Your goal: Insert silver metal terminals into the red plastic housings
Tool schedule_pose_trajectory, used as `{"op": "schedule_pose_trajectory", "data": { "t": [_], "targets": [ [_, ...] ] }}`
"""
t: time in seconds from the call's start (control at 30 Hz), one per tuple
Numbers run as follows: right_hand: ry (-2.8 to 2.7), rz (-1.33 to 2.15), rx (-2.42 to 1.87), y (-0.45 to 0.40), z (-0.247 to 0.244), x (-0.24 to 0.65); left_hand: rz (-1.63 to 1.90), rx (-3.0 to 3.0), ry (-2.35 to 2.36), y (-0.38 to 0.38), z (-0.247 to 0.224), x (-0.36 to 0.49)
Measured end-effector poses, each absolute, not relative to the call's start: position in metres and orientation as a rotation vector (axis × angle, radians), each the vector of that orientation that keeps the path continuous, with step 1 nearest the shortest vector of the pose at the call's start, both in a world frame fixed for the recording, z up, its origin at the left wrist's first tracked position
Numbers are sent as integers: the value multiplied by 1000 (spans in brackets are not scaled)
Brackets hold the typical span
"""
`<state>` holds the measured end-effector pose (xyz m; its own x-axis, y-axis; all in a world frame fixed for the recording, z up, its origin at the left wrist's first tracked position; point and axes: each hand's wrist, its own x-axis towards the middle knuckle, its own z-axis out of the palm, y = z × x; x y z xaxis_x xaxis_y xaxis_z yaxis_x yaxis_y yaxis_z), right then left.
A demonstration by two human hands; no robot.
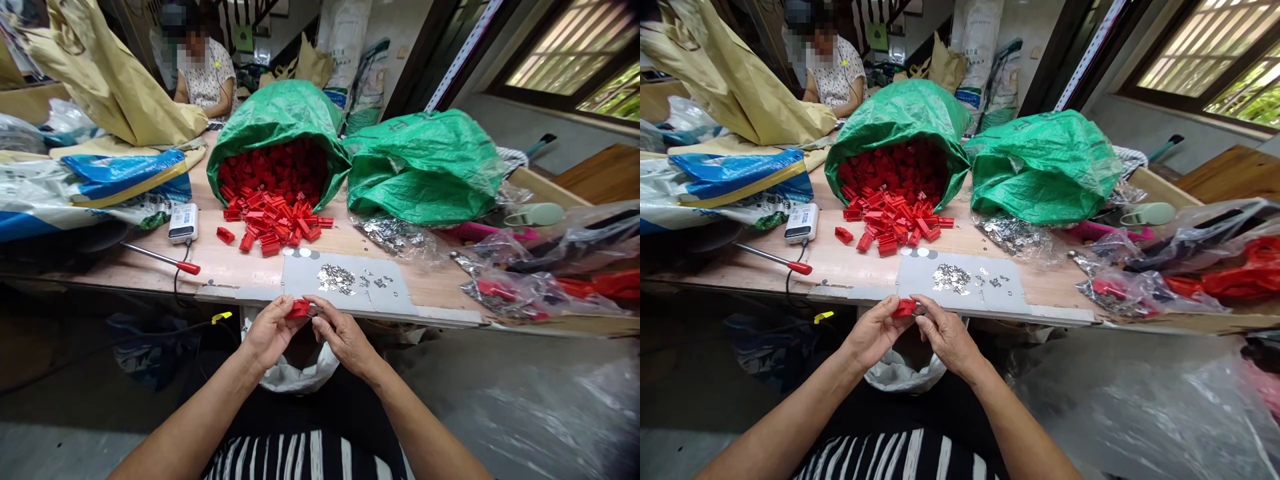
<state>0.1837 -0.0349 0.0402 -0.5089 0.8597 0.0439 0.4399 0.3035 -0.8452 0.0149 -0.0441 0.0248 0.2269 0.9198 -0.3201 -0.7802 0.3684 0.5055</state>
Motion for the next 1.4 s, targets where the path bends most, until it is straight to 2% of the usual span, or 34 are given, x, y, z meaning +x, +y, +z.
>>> {"op": "schedule_pose_trajectory", "data": {
  "t": [0.37, 0.57, 0.77, 0.93, 1.23, 1.4],
  "targets": [
    [-2078, 926, -1214, -38, 40, 181, 1131, 56, 591, -54, 24, 17],
    [-1901, 1103, -1197, -34, 36, 178, 1107, 120, 614, -60, 27, 17],
    [-1912, 1080, -1247, -23, 37, 177, 1070, 557, 955, -69, 12, 15],
    [-2011, 1016, -1246, -2, 38, 169, 1041, 755, 1041, -73, 4, 12],
    [-2286, 627, -1305, 62, 41, 115, 1049, 732, 1080, -75, -1, 7],
    [-2360, 451, -1493, 93, 41, 86, 1074, 691, 1068, -76, -2, 0]
  ]
}}
